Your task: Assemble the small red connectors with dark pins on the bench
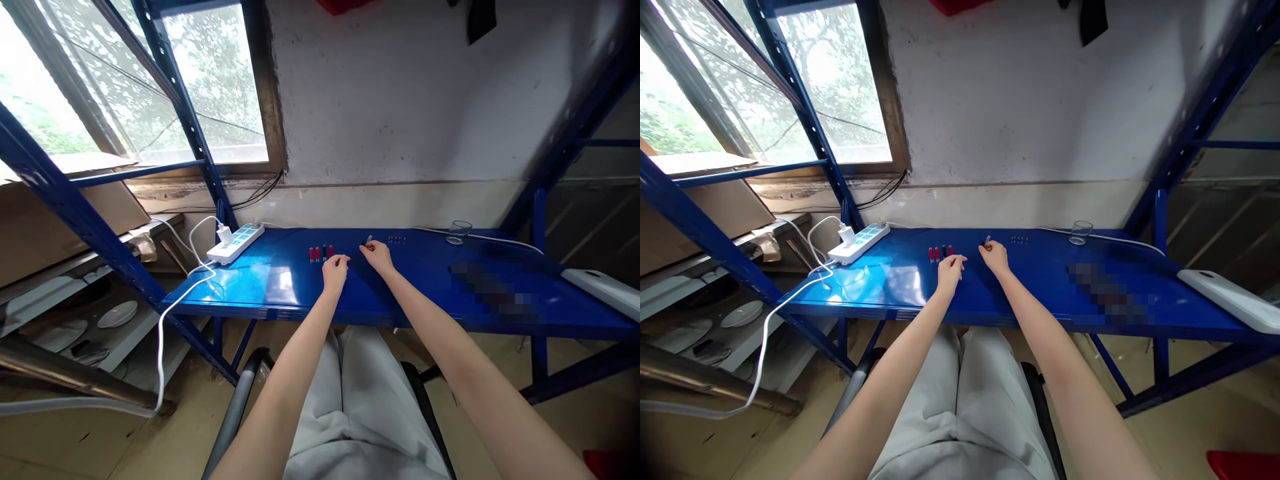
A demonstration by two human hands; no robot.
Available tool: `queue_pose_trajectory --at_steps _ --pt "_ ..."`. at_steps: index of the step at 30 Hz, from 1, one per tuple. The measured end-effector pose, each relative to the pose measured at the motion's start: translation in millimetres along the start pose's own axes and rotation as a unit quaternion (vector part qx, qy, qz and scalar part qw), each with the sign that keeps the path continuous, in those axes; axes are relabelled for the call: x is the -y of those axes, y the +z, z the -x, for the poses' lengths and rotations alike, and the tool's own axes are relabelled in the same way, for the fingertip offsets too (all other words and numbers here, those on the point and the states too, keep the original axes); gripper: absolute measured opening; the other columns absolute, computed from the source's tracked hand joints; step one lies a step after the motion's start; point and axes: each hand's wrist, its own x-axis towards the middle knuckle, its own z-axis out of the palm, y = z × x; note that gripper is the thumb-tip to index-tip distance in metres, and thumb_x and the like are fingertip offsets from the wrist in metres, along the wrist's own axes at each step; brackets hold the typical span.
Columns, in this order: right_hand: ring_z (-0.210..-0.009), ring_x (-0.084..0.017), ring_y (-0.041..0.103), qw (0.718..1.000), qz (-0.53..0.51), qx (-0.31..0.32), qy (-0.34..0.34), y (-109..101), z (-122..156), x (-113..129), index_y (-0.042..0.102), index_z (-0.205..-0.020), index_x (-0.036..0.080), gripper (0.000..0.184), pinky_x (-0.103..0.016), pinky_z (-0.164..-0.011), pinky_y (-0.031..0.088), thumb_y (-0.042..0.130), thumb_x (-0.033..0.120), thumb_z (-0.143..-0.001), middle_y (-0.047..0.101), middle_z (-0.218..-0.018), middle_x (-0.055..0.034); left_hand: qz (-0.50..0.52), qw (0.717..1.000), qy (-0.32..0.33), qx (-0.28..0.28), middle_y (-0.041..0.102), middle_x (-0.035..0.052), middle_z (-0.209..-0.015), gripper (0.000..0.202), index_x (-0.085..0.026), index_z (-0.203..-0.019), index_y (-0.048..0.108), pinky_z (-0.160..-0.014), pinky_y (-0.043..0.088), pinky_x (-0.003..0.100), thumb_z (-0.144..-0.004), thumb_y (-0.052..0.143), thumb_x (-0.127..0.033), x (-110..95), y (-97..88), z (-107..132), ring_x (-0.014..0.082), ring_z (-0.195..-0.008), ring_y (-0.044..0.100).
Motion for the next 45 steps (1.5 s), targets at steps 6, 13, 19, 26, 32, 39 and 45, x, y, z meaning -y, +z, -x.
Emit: queue_pose_trajectory --at_steps 6,13,19,26,32,39,45 --pt "-0.057 -0.014 0.052 0.997 0.080 -0.019 0.004 5.8 -22.8 -14.7 0.060 -0.069 0.017 0.015 -0.026 -0.052 0.036 0.056 0.032 -0.070 0.061 -0.066 -0.0061 -0.011 1.000 0.000 0.011 0.053 0.0016 -0.061 0.029 -0.015 -0.081 0.066 -0.043 0.035 0.019 -0.080 0.045 -0.036 -1.8 -0.5 2.1 0.0072 -0.045 0.044" --pt "-0.056 -0.015 0.053 0.995 0.089 -0.019 0.028 4.3 -30.6 -23.7 0.063 -0.071 0.016 0.012 -0.028 -0.055 0.038 0.060 0.027 -0.071 0.061 -0.066 -0.0069 -0.019 1.000 -0.001 0.021 0.054 0.0031 -0.064 0.030 -0.016 -0.082 0.066 -0.044 0.037 0.019 -0.081 0.044 -0.037 -2.3 -0.7 3.9 0.0084 -0.049 0.047" --pt "-0.052 -0.014 0.050 0.994 0.104 0.004 0.027 4.7 -34.2 -29.3 0.062 -0.069 0.015 0.010 -0.029 -0.054 0.038 0.061 0.025 -0.070 0.060 -0.063 -0.0064 -0.012 1.000 -0.003 0.026 0.055 0.0030 -0.063 0.030 -0.016 -0.080 0.066 -0.044 0.036 0.019 -0.081 0.045 -0.037 -2.5 -1.4 4.3 0.0079 -0.047 0.045" --pt "-0.059 -0.015 0.055 0.990 0.130 0.013 0.047 4.3 -35.8 -32.5 0.064 -0.079 0.014 0.015 -0.027 -0.056 0.040 0.057 0.026 -0.074 0.063 -0.070 -0.0081 -0.026 0.999 -0.014 0.029 0.056 0.0039 -0.066 0.031 -0.015 -0.083 0.066 -0.045 0.038 0.019 -0.082 0.043 -0.036 -3.1 -1.6 3.9 0.0078 -0.049 0.046" --pt "-0.071 -0.017 0.060 0.983 0.162 0.032 0.085 2.4 -37.2 -27.4 0.064 -0.086 0.013 0.018 -0.025 -0.063 0.043 0.056 0.027 -0.077 0.065 -0.079 -0.0102 -0.031 0.999 -0.016 0.026 0.056 0.0039 -0.066 0.032 -0.014 -0.084 0.066 -0.045 0.037 0.019 -0.082 0.044 -0.036 -4.1 -1.2 4.1 0.0072 -0.048 0.045" --pt "-0.073 -0.018 0.061 0.963 0.221 0.104 0.111 -6.4 -49.4 -23.8 0.064 -0.080 0.012 0.012 -0.023 -0.063 0.044 0.060 0.020 -0.073 0.065 -0.078 -0.0100 -0.022 0.999 -0.015 0.024 0.055 0.0038 -0.065 0.032 -0.015 -0.083 0.066 -0.046 0.038 0.020 -0.081 0.045 -0.038 -3.8 -1.9 4.9 0.0077 -0.047 0.046" --pt "-0.074 -0.019 0.060 0.957 0.230 0.126 0.123 -9.8 -54.7 -28.2 0.062 -0.075 0.012 0.007 -0.023 -0.062 0.044 0.058 0.012 -0.070 0.064 -0.079 -0.0105 -0.017 0.999 -0.019 0.023 0.056 0.0046 -0.065 0.032 -0.015 -0.084 0.066 -0.046 0.039 0.021 -0.081 0.045 -0.039 -3.5 -2.6 5.0 0.0090 -0.050 0.047"
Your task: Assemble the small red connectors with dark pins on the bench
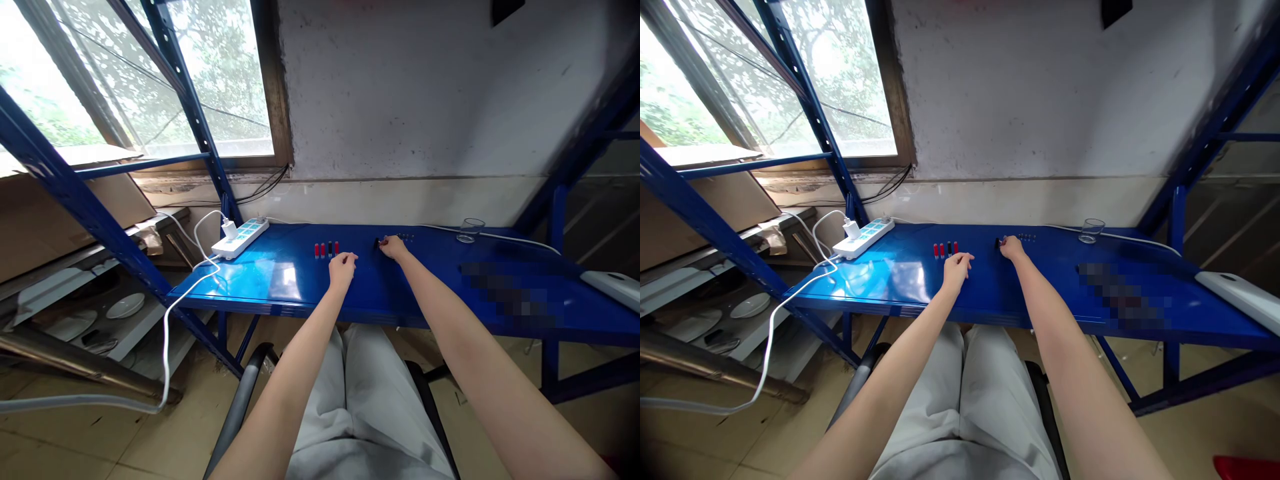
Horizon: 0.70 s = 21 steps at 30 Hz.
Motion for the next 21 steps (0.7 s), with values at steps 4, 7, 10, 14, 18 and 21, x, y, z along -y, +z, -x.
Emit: queue_pose_trajectory --at_steps 4,7,10,14,18,21 --pt "-0.077 -0.019 0.061 1.000 -0.008 0.013 0.011 1.2 1.5 0.2 0.062 -0.077 0.013 0.008 -0.023 -0.061 0.044 0.055 0.012 -0.072 0.064 -0.085 -0.0121 0.000 1.000 0.004 -0.004 0.056 0.0039 -0.064 0.031 -0.015 -0.084 0.066 -0.045 0.039 0.020 -0.081 0.045 -0.038 0.2 0.2 -0.5 0.0086 -0.048 0.047" --pt "-0.081 -0.020 0.061 0.999 -0.013 0.023 0.019 1.0 3.3 2.9 0.062 -0.079 0.013 0.009 -0.023 -0.062 0.044 0.056 0.011 -0.072 0.064 -0.089 -0.0124 0.016 1.000 0.006 -0.022 0.054 0.0026 -0.062 0.029 -0.015 -0.083 0.066 -0.044 0.037 0.019 -0.081 0.045 -0.036 1.4 0.5 -1.6 0.0075 -0.046 0.045" --pt "-0.079 -0.020 0.061 0.999 -0.015 0.042 0.029 -2.7 5.4 6.4 0.062 -0.083 0.012 0.013 -0.023 -0.061 0.045 0.056 0.010 -0.072 0.064 -0.087 -0.0130 0.042 0.998 -0.005 -0.054 0.052 0.0010 -0.059 0.026 -0.015 -0.081 0.065 -0.041 0.034 0.019 -0.081 0.046 -0.033 2.0 0.5 -3.2 0.0065 -0.044 0.043" --pt "-0.061 -0.016 0.060 0.994 -0.020 0.094 0.048 -18.8 8.8 8.4 0.061 -0.091 0.010 0.018 -0.024 -0.052 0.046 0.055 0.010 -0.074 0.064 -0.072 -0.0103 0.085 0.992 -0.018 -0.093 0.047 -0.0010 -0.054 0.025 -0.015 -0.079 0.064 -0.039 0.029 0.018 -0.080 0.045 -0.031 1.7 -0.6 -5.7 0.0060 -0.040 0.039" --pt "-0.054 -0.011 0.058 0.989 -0.030 0.135 0.047 -46.1 16.0 10.3 0.059 -0.097 0.008 0.022 -0.022 -0.051 0.046 0.057 0.011 -0.075 0.065 -0.075 -0.0096 0.136 0.980 -0.028 -0.141 0.043 -0.0024 -0.051 0.022 -0.014 -0.076 0.061 -0.038 0.029 0.018 -0.079 0.046 -0.030 1.4 -2.1 -7.9 0.0057 -0.039 0.037" --pt "-0.058 -0.012 0.060 0.984 -0.045 0.174 0.004 -58.2 29.7 18.2 0.059 -0.103 0.007 0.030 -0.023 -0.053 0.048 0.061 0.016 -0.075 0.066 -0.084 -0.0117 0.174 0.970 -0.028 -0.169 0.042 -0.0032 -0.050 0.020 -0.015 -0.074 0.057 -0.038 0.027 0.018 -0.079 0.044 -0.029 1.0 -3.1 -9.0 0.0053 -0.039 0.036"
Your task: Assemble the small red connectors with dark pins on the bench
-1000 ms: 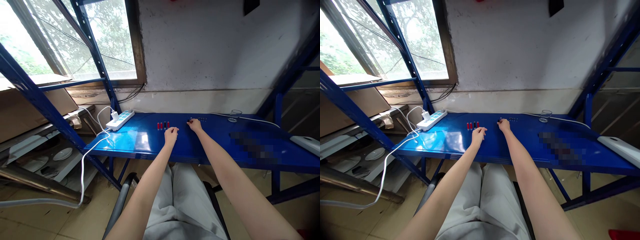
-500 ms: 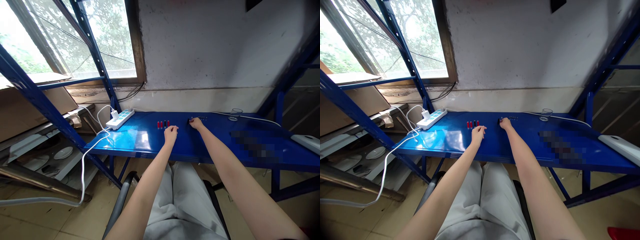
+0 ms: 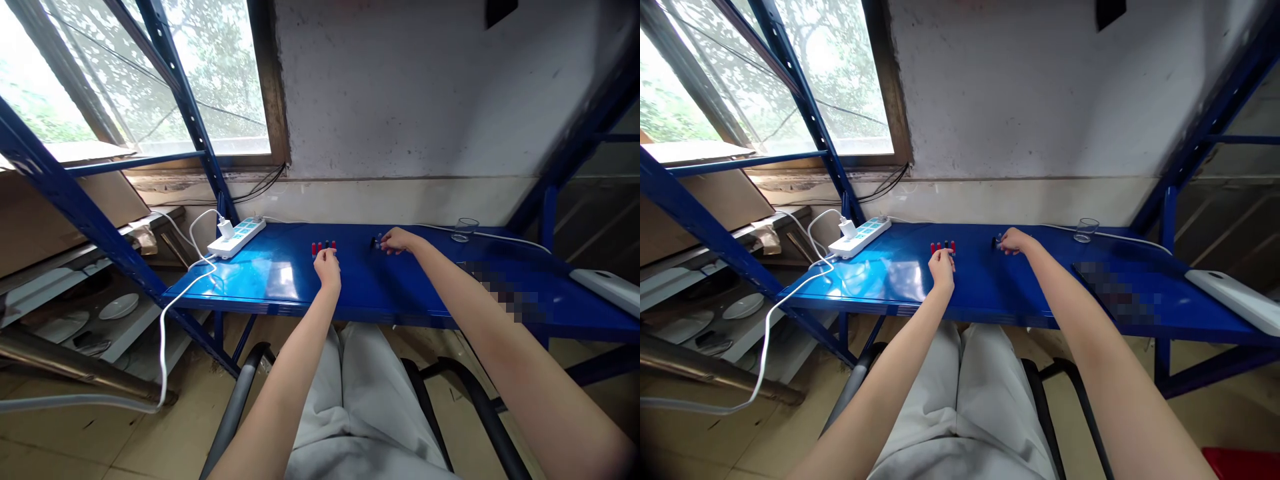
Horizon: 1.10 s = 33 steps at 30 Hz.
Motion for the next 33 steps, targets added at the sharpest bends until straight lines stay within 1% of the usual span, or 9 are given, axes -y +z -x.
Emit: queue_pose_trajectory --at_steps 2,4,6,8,12,16,22,25,33 --pt "-0.064 -0.013 0.062 0.997 -0.024 0.044 -0.059 7.4 11.2 8.5 0.057 -0.109 0.008 0.039 -0.024 -0.057 0.049 0.065 0.020 -0.072 0.067 -0.089 -0.0125 0.021 1.000 0.000 -0.014 0.043 -0.0036 -0.050 0.019 -0.015 -0.075 0.054 -0.038 0.027 0.018 -0.080 0.041 -0.028 -0.6 0.2 -0.8 0.0053 -0.038 0.036" --pt "-0.070 -0.015 0.063 0.988 -0.049 0.070 -0.126 22.7 19.2 18.2 0.055 -0.115 0.009 0.048 -0.026 -0.063 0.051 0.067 0.023 -0.071 0.066 -0.094 -0.0131 0.038 0.999 -0.002 -0.031 0.043 -0.0043 -0.049 0.017 -0.016 -0.076 0.051 -0.038 0.026 0.018 -0.080 0.039 -0.027 -1.0 0.7 -1.8 0.0054 -0.037 0.036" --pt "-0.079 -0.016 0.063 0.978 -0.061 0.059 -0.189 42.0 22.2 27.7 0.054 -0.117 0.009 0.050 -0.027 -0.072 0.050 0.067 0.023 -0.071 0.066 -0.098 -0.0133 0.049 0.998 -0.005 -0.044 0.042 -0.0052 -0.047 0.015 -0.016 -0.076 0.049 -0.038 0.025 0.018 -0.080 0.038 -0.026 -1.1 1.1 -3.0 0.0054 -0.035 0.035" --pt "-0.087 -0.016 0.062 0.970 -0.065 0.024 -0.232 61.3 19.8 35.6 0.055 -0.116 0.009 0.048 -0.025 -0.080 0.048 0.067 0.018 -0.070 0.065 -0.101 -0.0135 0.054 0.997 -0.007 -0.050 0.041 -0.0060 -0.046 0.014 -0.016 -0.075 0.047 -0.038 0.025 0.018 -0.079 0.038 -0.026 -0.8 1.2 -4.1 0.0052 -0.034 0.034" --pt "-0.086 -0.016 0.062 0.971 -0.068 -0.035 -0.228 90.6 6.4 45.0 0.056 -0.113 0.009 0.046 -0.025 -0.078 0.048 0.067 0.019 -0.069 0.065 -0.099 -0.0125 0.060 0.997 -0.008 -0.049 0.040 -0.0068 -0.045 0.012 -0.017 -0.075 0.045 -0.037 0.024 0.018 -0.078 0.038 -0.025 0.1 0.6 -5.4 0.0052 -0.034 0.034" --pt "-0.089 -0.016 0.061 0.972 -0.051 -0.069 -0.217 106.2 -4.1 50.5 0.053 -0.114 0.010 0.049 -0.025 -0.078 0.046 0.066 0.021 -0.069 0.065 -0.101 -0.0110 0.061 0.997 -0.013 -0.052 0.040 -0.0067 -0.045 0.010 -0.017 -0.074 0.045 -0.037 0.024 0.018 -0.076 0.037 -0.023 0.2 0.6 -5.6 0.0055 -0.034 0.034" --pt "-0.095 -0.020 0.058 0.977 -0.006 -0.098 -0.189 114.9 -2.0 60.0 0.055 -0.109 0.019 0.043 -0.030 -0.079 0.041 0.064 0.026 -0.067 0.064 -0.104 -0.0059 0.066 0.996 -0.015 -0.050 0.038 -0.0071 -0.044 0.010 -0.017 -0.075 0.045 -0.038 0.025 0.019 -0.076 0.037 -0.023 2.6 1.5 -7.2 0.0054 -0.034 0.033" --pt "-0.095 -0.021 0.057 0.976 -0.001 -0.123 -0.180 117.7 1.2 63.2 0.056 -0.107 0.020 0.040 -0.033 -0.082 0.039 0.061 0.026 -0.068 0.064 -0.104 -0.0050 0.068 0.996 -0.017 -0.051 0.038 -0.0073 -0.043 0.010 -0.017 -0.074 0.045 -0.037 0.025 0.019 -0.076 0.037 -0.023 3.3 1.6 -8.0 0.0058 -0.033 0.032" --pt "-0.092 -0.020 0.058 0.969 0.002 -0.163 -0.188 124.8 -0.2 59.3 0.059 -0.091 0.021 0.021 -0.033 -0.082 0.039 0.055 0.020 -0.071 0.066 -0.094 -0.0034 0.046 0.997 -0.020 -0.050 0.038 -0.0070 -0.044 0.018 -0.017 -0.075 0.045 -0.038 0.026 0.019 -0.081 0.036 -0.031 -0.5 1.8 -6.0 0.0056 -0.033 0.032"
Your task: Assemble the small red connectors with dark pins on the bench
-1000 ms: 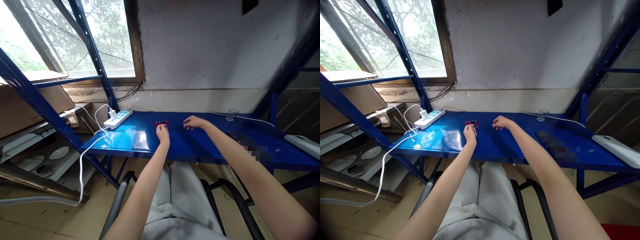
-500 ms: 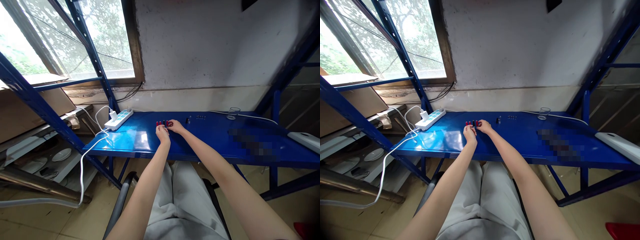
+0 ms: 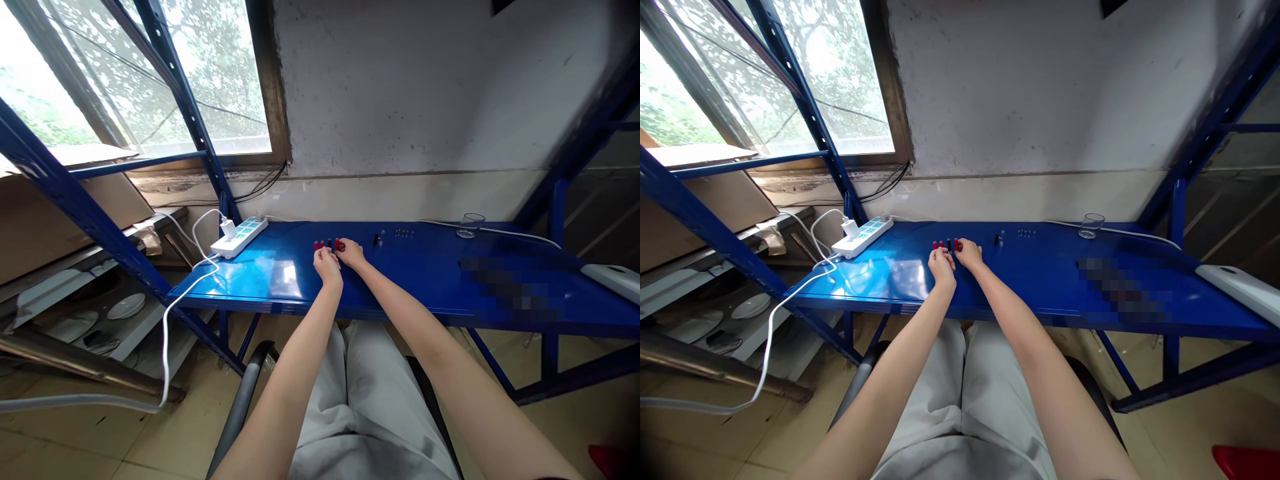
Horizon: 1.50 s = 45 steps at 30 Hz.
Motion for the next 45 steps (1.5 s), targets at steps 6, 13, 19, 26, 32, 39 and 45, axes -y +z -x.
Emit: queue_pose_trajectory --at_steps 6,13,19,26,32,39,45 --pt "-0.082 -0.016 0.059 0.997 -0.076 -0.029 -0.015 -9.2 2.3 -8.8 0.061 -0.092 0.018 0.021 -0.028 -0.077 0.043 0.055 0.018 -0.071 0.067 -0.091 -0.0044 -0.020 0.999 0.018 0.024 0.039 -0.0064 -0.047 0.023 -0.016 -0.076 0.046 -0.038 0.025 0.018 -0.083 0.038 -0.036 1.9 0.0 1.0 0.0042 -0.035 0.033" --pt "-0.077 -0.015 0.057 0.974 -0.160 -0.139 -0.083 -37.1 29.9 -20.6 0.061 -0.106 0.015 0.034 -0.028 -0.075 0.046 0.052 0.024 -0.074 0.063 -0.099 -0.0075 -0.107 0.983 0.074 0.132 0.049 -0.0045 -0.058 0.029 -0.017 -0.094 0.049 -0.043 0.031 0.017 -0.081 0.046 -0.044 1.0 2.3 13.1 0.0044 -0.041 0.039" --pt "-0.080 -0.015 0.055 0.968 -0.113 -0.181 -0.134 -43.1 51.2 -26.5 0.061 -0.111 0.021 0.034 -0.029 -0.073 0.046 0.044 0.027 -0.082 0.059 -0.097 -0.0072 -0.188 0.945 0.176 0.199 0.054 -0.0024 -0.065 0.043 -0.020 -0.117 0.045 -0.055 0.037 0.019 -0.079 0.053 -0.039 -0.8 3.6 22.2 0.0063 -0.052 0.045" --pt "-0.088 -0.016 0.057 0.970 -0.099 -0.155 -0.159 -41.7 56.0 -22.0 0.060 -0.113 0.023 0.036 -0.028 -0.077 0.045 0.037 0.023 -0.086 0.061 -0.099 -0.0059 -0.224 0.929 0.214 0.203 0.059 0.0047 -0.079 0.019 -0.017 -0.092 0.058 -0.064 0.041 0.022 -0.083 0.045 -0.028 6.3 1.9 13.1 0.0118 -0.070 0.054" --pt "-0.090 -0.016 0.057 0.967 -0.110 -0.164 -0.159 -42.2 57.0 -22.5 0.059 -0.116 0.022 0.037 -0.028 -0.079 0.045 0.037 0.021 -0.086 0.061 -0.104 -0.0060 -0.187 0.949 0.191 0.167 0.057 0.0015 -0.072 0.030 -0.020 -0.111 0.050 -0.063 0.041 0.022 -0.082 0.049 -0.029 1.9 0.6 15.1 0.0108 -0.064 0.053" --pt "-0.087 -0.015 0.057 0.962 -0.134 -0.180 -0.155 -43.8 58.1 -20.6 0.059 -0.114 0.023 0.037 -0.028 -0.079 0.046 0.036 0.022 -0.085 0.061 -0.101 -0.0053 -0.155 0.964 0.133 0.169 0.059 0.0041 -0.077 0.022 -0.020 -0.097 0.058 -0.061 0.042 0.022 -0.082 0.050 -0.033 -4.4 2.2 19.3 0.0116 -0.065 0.054" --pt "-0.086 -0.015 0.056 0.958 -0.147 -0.174 -0.172 -43.1 59.3 -21.0 0.061 -0.111 0.022 0.036 -0.028 -0.078 0.046 0.036 0.023 -0.085 0.060 -0.103 -0.0063 -0.149 0.963 0.136 0.179 0.060 0.0046 -0.079 0.020 -0.019 -0.093 0.059 -0.057 0.043 0.020 -0.080 0.053 -0.033 -3.0 3.3 19.4 0.0100 -0.062 0.054"
